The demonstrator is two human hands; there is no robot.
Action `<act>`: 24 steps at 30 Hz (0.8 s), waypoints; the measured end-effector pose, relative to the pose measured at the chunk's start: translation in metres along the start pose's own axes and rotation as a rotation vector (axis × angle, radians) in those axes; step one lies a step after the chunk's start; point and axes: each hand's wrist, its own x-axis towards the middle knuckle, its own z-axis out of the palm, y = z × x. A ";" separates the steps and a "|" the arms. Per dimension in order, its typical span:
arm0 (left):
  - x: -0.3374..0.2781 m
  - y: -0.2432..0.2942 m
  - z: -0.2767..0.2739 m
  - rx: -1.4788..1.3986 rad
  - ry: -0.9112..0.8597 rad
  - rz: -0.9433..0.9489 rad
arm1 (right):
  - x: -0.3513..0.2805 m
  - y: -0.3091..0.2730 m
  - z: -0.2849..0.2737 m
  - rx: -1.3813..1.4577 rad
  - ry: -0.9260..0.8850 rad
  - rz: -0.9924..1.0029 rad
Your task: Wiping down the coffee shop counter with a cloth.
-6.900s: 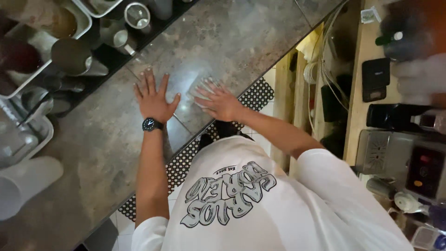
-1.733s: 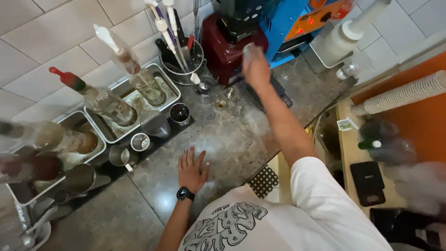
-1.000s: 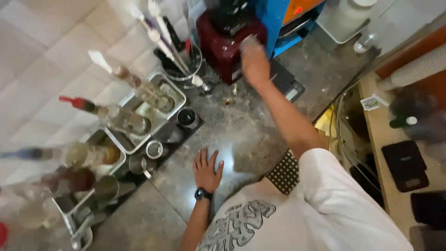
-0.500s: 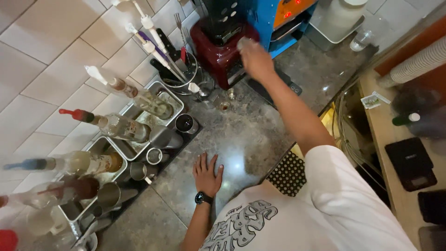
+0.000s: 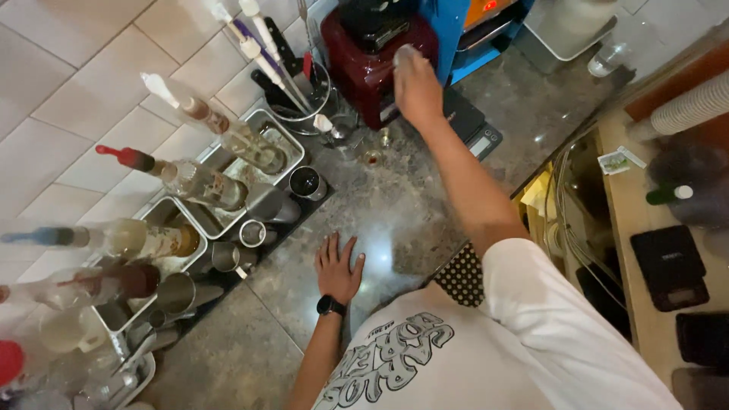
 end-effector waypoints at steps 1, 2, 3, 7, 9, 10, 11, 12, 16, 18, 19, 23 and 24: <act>0.000 -0.001 0.000 -0.006 -0.002 -0.007 | -0.007 0.001 0.002 -0.001 -0.009 -0.003; 0.000 -0.004 0.000 0.004 0.024 0.023 | -0.015 0.002 0.004 -0.067 -0.131 -0.072; -0.001 -0.003 0.002 0.011 0.055 0.045 | -0.021 0.003 0.006 -0.134 -0.256 -0.151; -0.001 -0.004 0.000 -0.026 0.087 0.022 | -0.037 0.022 -0.012 0.038 -0.204 -0.089; -0.002 -0.005 0.000 -0.031 0.063 0.024 | -0.064 0.041 -0.007 -0.116 -0.102 -0.031; -0.004 -0.012 0.004 -0.039 0.066 -0.003 | -0.081 0.032 -0.011 -0.108 -0.123 -0.049; -0.006 -0.016 0.010 -0.067 -0.001 -0.009 | -0.098 0.026 -0.017 -0.113 -0.268 0.019; -0.007 -0.020 0.016 -0.096 -0.068 -0.015 | -0.114 0.021 -0.025 -0.123 -0.414 0.085; -0.013 -0.020 0.023 -0.064 -0.154 -0.062 | -0.190 0.002 -0.017 -0.316 -0.650 0.099; -0.009 -0.018 0.017 -0.034 -0.051 -0.025 | -0.185 -0.040 -0.030 -0.271 -0.634 0.119; -0.009 -0.018 0.017 -0.040 -0.061 -0.031 | -0.177 -0.055 -0.035 -0.272 -0.647 0.122; -0.006 -0.020 0.017 -0.027 -0.009 0.011 | -0.173 -0.055 -0.008 -0.157 -0.501 0.172; -0.005 -0.020 0.018 -0.023 0.019 0.018 | -0.180 -0.041 0.010 -0.142 -0.454 0.156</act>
